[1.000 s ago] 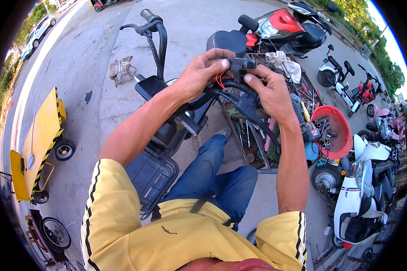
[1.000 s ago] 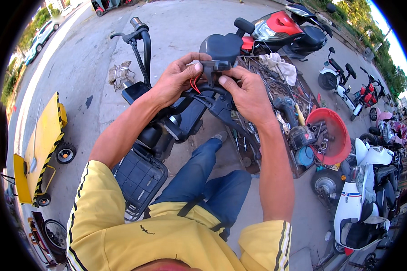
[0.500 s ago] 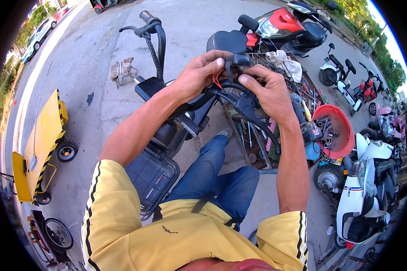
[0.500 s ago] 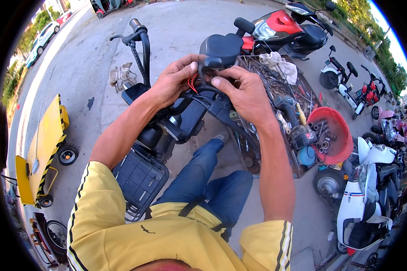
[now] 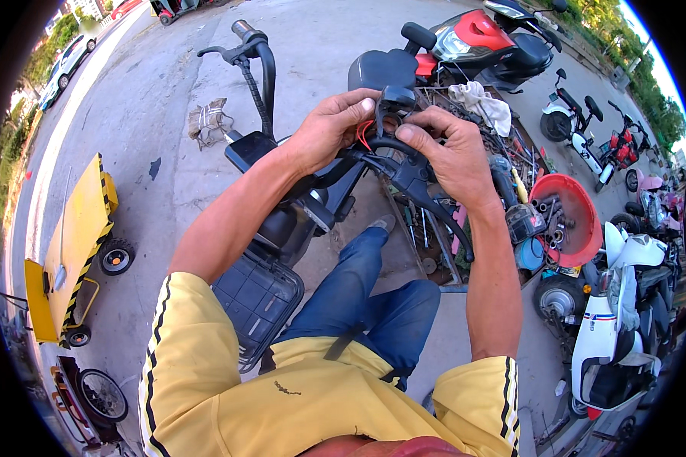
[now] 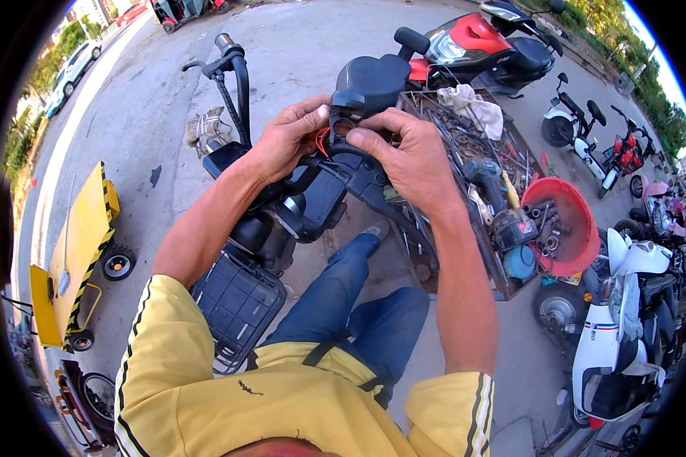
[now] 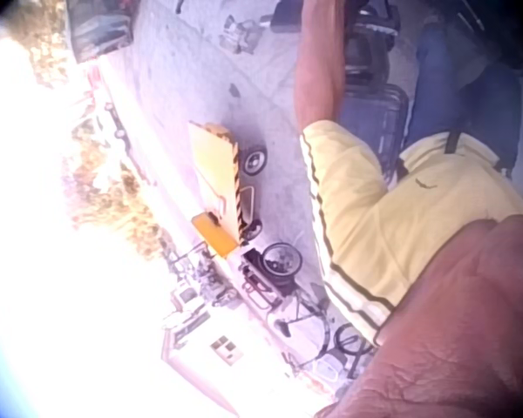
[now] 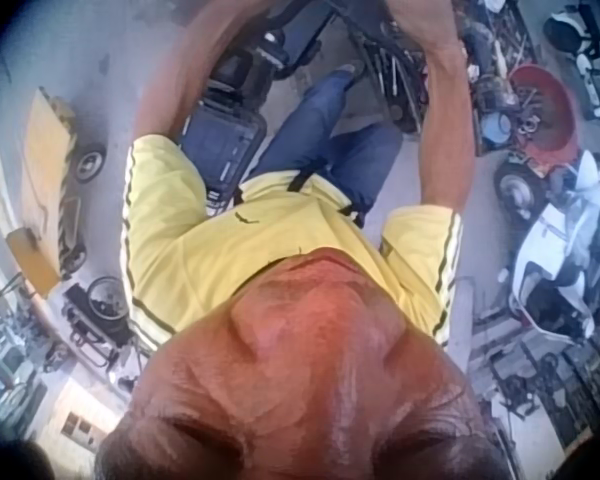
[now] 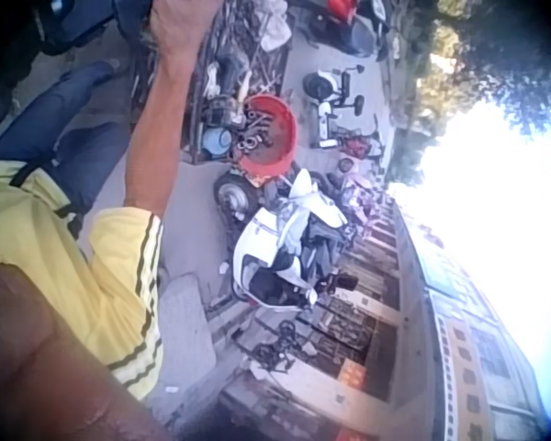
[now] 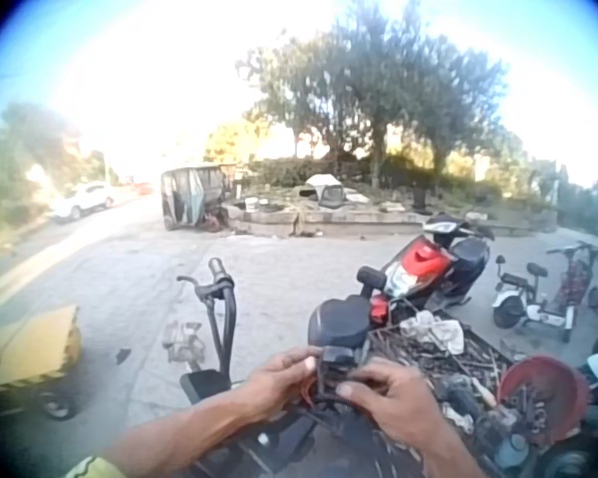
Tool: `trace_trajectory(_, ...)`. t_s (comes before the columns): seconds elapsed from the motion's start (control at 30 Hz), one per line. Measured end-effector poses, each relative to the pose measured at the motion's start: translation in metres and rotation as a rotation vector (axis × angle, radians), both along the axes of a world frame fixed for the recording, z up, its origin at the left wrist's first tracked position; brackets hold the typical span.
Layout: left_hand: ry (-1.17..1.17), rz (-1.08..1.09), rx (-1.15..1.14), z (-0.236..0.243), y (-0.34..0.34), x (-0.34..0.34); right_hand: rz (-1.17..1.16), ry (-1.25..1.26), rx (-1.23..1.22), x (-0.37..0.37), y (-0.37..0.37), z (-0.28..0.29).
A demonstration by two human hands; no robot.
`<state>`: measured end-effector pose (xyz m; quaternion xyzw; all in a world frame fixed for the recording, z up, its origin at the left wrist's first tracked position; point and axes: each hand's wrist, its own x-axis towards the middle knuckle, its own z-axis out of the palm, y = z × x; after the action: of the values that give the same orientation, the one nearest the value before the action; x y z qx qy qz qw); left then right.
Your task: The person works on the handlebar area of a scooter, repeatedly removing and reattaching a small black control module and its wiring. They use a screwdriver to loosen and tighten fasteners, then secure the wires with zip ties. The scooter remains stationary throughout the process.
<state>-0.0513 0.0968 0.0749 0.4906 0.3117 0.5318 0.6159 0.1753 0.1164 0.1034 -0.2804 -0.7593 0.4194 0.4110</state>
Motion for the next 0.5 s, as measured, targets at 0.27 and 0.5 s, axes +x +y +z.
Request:
trace_trajectory(0.27, 0.038, -0.027, 0.022, -0.0008, 0.0009, -0.0031, -0.061, -0.021, -0.011, -0.0015, -0.0040, 0.0022)
trace_trajectory(0.5, 0.070, -0.026, 0.048, 0.0004, -0.0008, -0.0014, -0.067, -0.013, -0.021, -0.0016, -0.0041, 0.0030)
